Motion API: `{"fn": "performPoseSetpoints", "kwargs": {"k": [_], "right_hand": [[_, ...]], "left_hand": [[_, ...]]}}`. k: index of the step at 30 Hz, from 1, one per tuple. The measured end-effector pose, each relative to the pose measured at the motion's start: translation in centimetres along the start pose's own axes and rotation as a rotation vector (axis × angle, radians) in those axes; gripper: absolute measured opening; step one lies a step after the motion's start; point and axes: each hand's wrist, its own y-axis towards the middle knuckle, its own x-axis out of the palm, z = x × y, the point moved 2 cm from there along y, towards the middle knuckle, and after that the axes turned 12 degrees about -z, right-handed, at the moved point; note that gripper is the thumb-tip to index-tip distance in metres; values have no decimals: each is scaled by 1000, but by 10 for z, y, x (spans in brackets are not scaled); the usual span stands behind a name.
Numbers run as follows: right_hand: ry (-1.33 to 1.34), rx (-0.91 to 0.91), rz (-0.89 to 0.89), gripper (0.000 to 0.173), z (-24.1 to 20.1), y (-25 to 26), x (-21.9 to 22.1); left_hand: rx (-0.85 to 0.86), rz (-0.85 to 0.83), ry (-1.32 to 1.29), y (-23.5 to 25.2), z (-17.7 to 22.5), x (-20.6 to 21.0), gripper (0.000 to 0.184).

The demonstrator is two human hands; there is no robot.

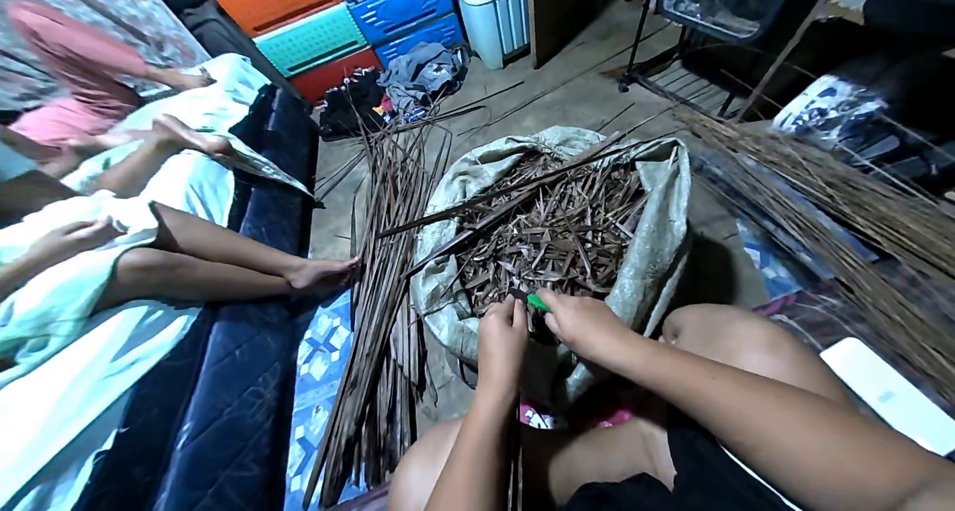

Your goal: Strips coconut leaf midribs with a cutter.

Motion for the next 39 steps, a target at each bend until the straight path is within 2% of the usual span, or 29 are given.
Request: {"fn": "performPoseSetpoints", "kwargs": {"k": [6, 10, 13, 17, 20, 23, 31, 34, 37, 39], "right_hand": [[44, 152, 98, 41, 17, 18, -24], [232, -52, 77, 53, 20, 11, -21], [373, -181, 12, 51, 23, 14, -7], [565, -183, -104, 41, 21, 17, -5], [773, -263, -213, 51, 19, 17, -7], [857, -293, -263, 53, 21, 21, -8], [984, -230, -244, 54, 27, 29, -19], [1015, -205, -167, 55, 30, 31, -25], [1042, -180, -64, 53, 38, 34, -34], [1029, -200, -81, 53, 40, 30, -38]], "left_hand": [[5, -15, 44, -4, 6, -1, 34], [-21, -23, 61, -3, 5, 0, 36], [-21, -16, 46, -3, 4, 1, 38], [-26, -9, 67, -2, 3, 2, 40], [-42, -13, 130, -4, 8, 2, 39], [-44, -15, 179, -5, 11, 4, 39], [-42, -37, 205, -6, 12, 6, 39], [-17, -31, 188, -6, 13, 6, 38], [18, -37, 119, -6, 10, 6, 38], [26, -62, 22, -5, 7, 5, 37]]}}
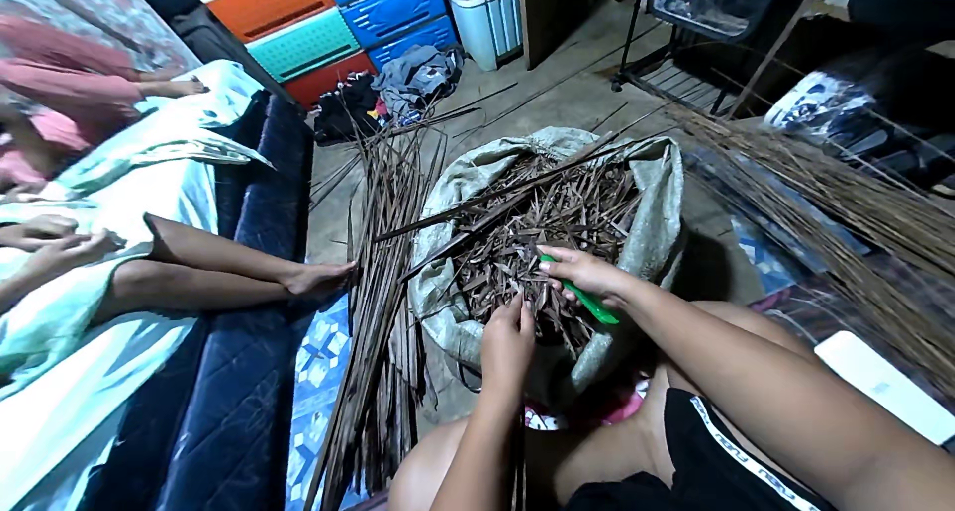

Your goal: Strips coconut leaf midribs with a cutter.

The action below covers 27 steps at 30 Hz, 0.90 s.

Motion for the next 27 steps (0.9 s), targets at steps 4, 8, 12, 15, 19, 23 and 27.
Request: {"fn": "performPoseSetpoints", "kwargs": {"k": [4, 8, 12, 15, 19, 23, 27], "right_hand": [[-102, 50, -173, 53, 3, -13, 10], [-127, 66, -235, 54, 8, -15, 19], [-71, 37, -186, 55, 6, -10, 16], [-33, 47, -226, 55, 4, -10, 11], [-53, 64, -272, 57, 6, -11, 14], [-37, 40, -248, 56, 5, -8, 14], [-77, 14, -192, 55, 2, -7, 14]], "left_hand": [[3, 4, -184, 3, -7, -3, 35], [-17, 19, -334, 5, -11, -3, 32], [-26, 12, -439, 7, -14, -2, 31], [-24, -1, -502, 8, -16, 0, 31], [-16, 6, -573, 9, -16, 1, 31], [-28, -9, -649, 8, -14, 0, 33], [-43, -28, -693, 7, -11, -1, 33]]}}
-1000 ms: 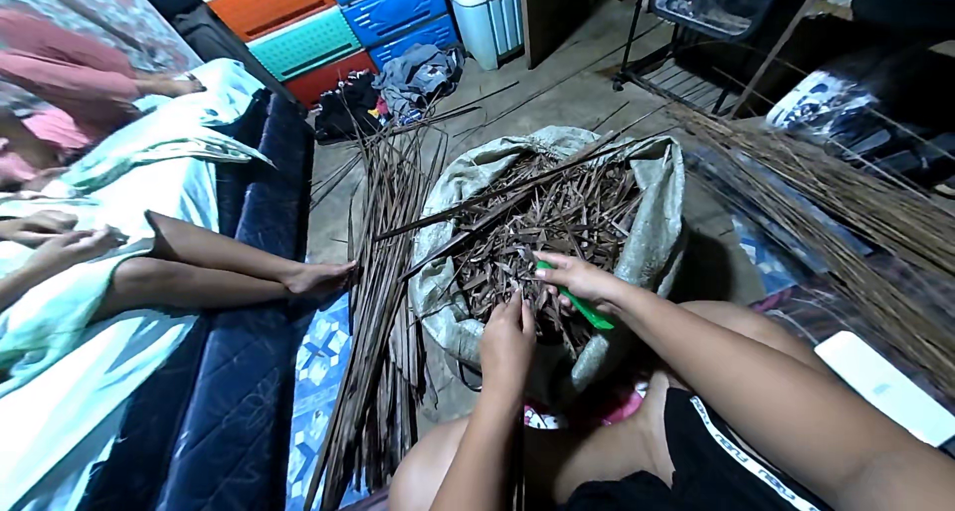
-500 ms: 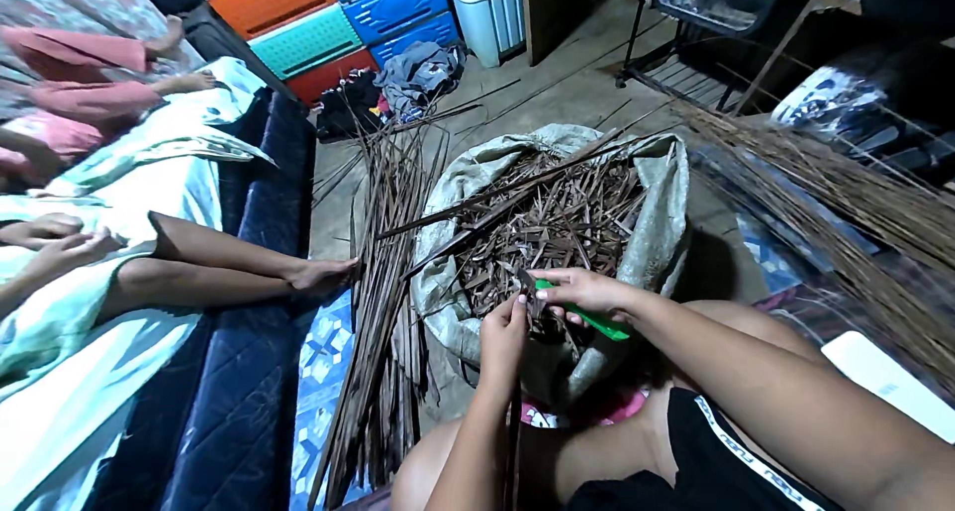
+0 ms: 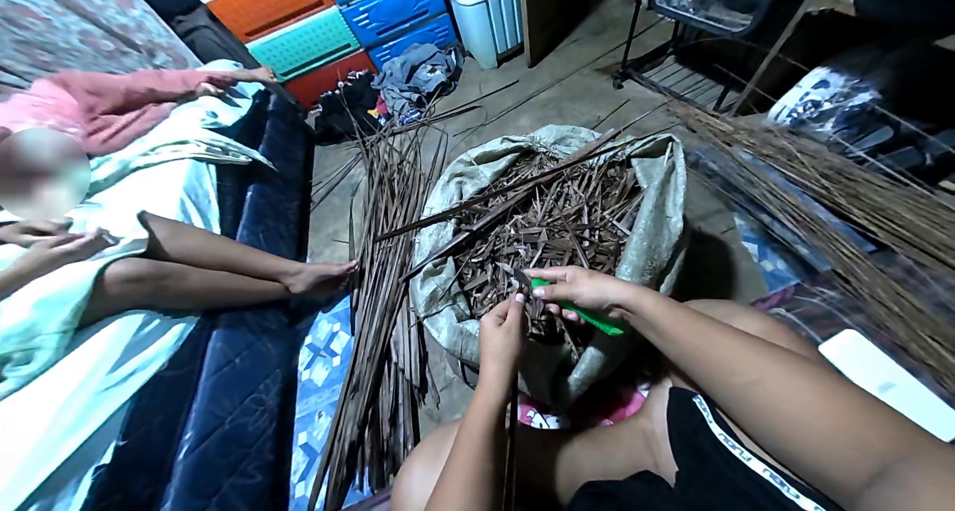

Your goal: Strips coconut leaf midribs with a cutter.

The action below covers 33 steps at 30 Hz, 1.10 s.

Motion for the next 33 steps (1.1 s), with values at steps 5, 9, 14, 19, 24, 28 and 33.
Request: {"fn": "performPoseSetpoints", "kwargs": {"k": [5, 9, 14, 19, 24, 28, 33], "right_hand": [[34, -49, 156, 53, -6, -1, -23], [164, -84, 249, 53, -6, -1, -40], [183, -149, 437, 53, -5, -1, -55], [-42, -170, 576, 61, -8, -7, -55], [-549, 63, 237, 45, -2, -13, 5], [-810, 119, 164, 41, 1, -15, 38], [-903, 231, 210, 44, -1, -20, 60]], "left_hand": [[-6, -41, 10, -5, 2, 4, 29], [-67, -94, 135, -10, 8, 8, 33], [-30, -76, 173, -10, 5, 8, 33], [-18, -12, 248, -9, 3, 7, 31], [-48, -1, 504, -9, 7, 3, 36], [-88, 19, 672, -9, 8, 2, 34], [-159, 57, 737, -9, 15, 0, 35]]}}
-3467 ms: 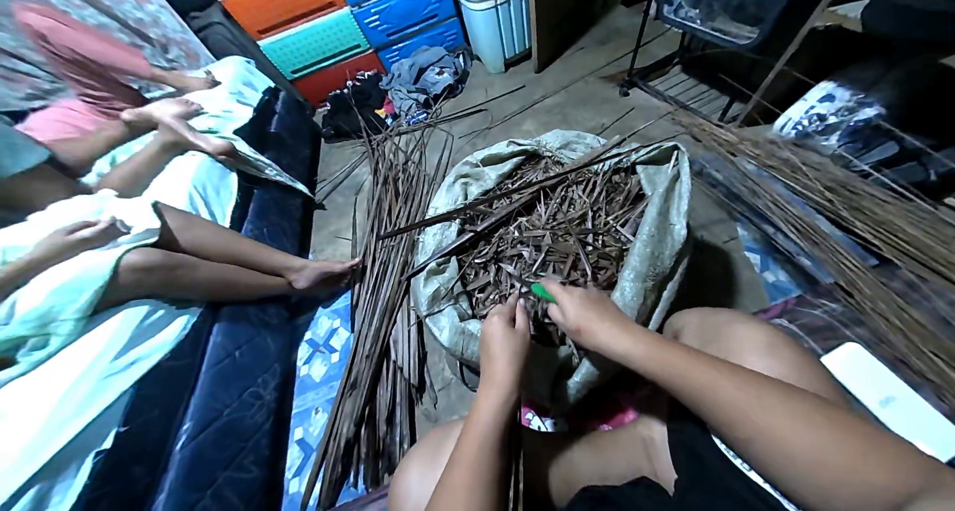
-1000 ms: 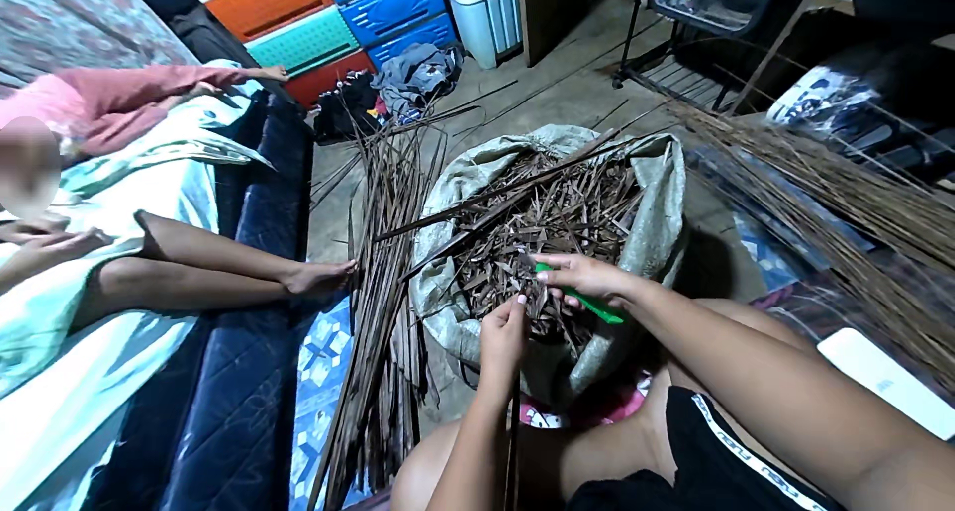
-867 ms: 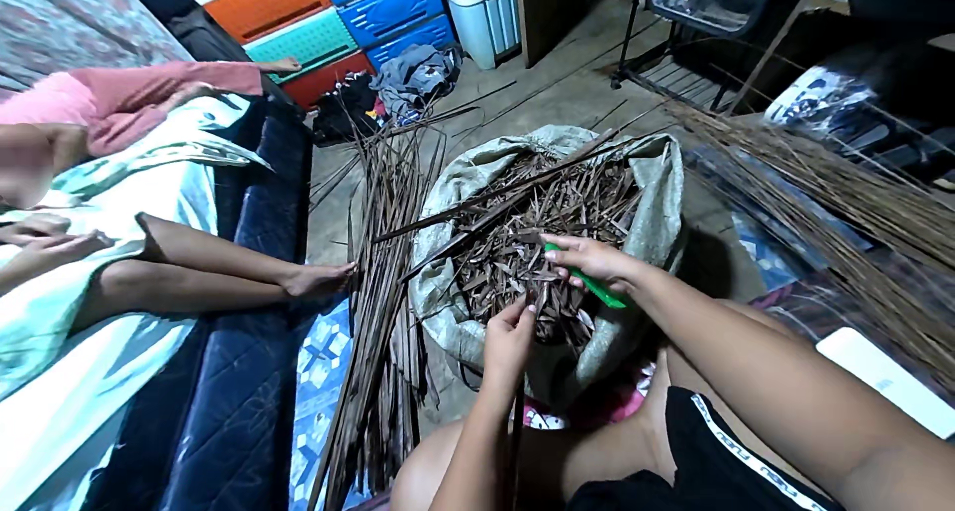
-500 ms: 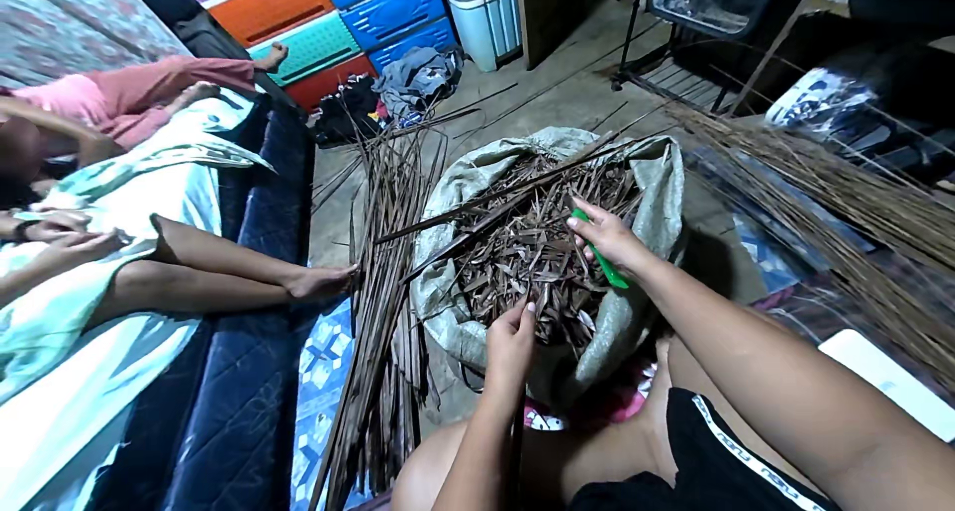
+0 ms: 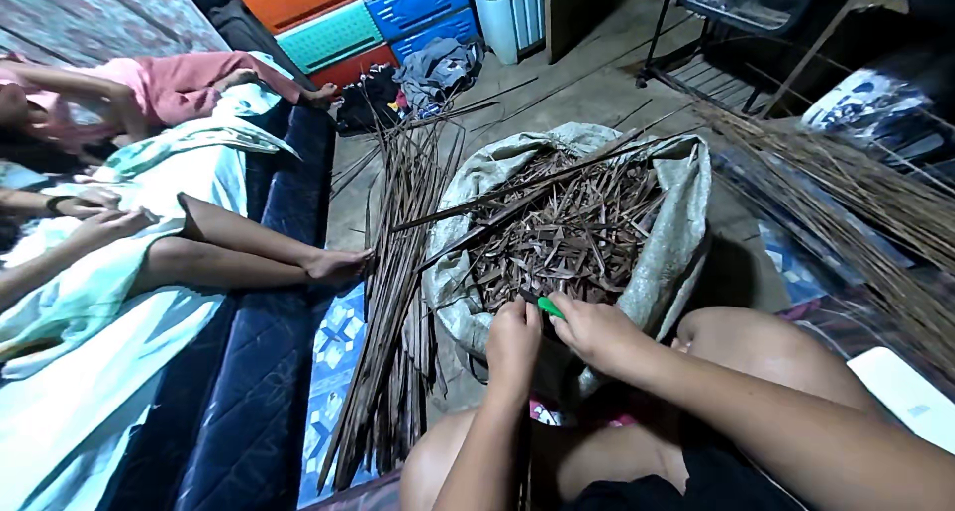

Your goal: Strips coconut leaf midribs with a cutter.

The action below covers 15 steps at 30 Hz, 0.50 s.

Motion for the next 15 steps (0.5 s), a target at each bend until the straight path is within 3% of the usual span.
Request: {"fn": "performPoseSetpoints", "kwargs": {"k": [8, 15], "right_hand": [[-73, 117, 11, 40, -4, 14, 3], [6, 278, 106, 43, 22, 38, -29]], "left_hand": [[-6, -9, 99, -1, 5, 2, 38], [-12, -43, 117, -6, 10, 3, 42]]}}
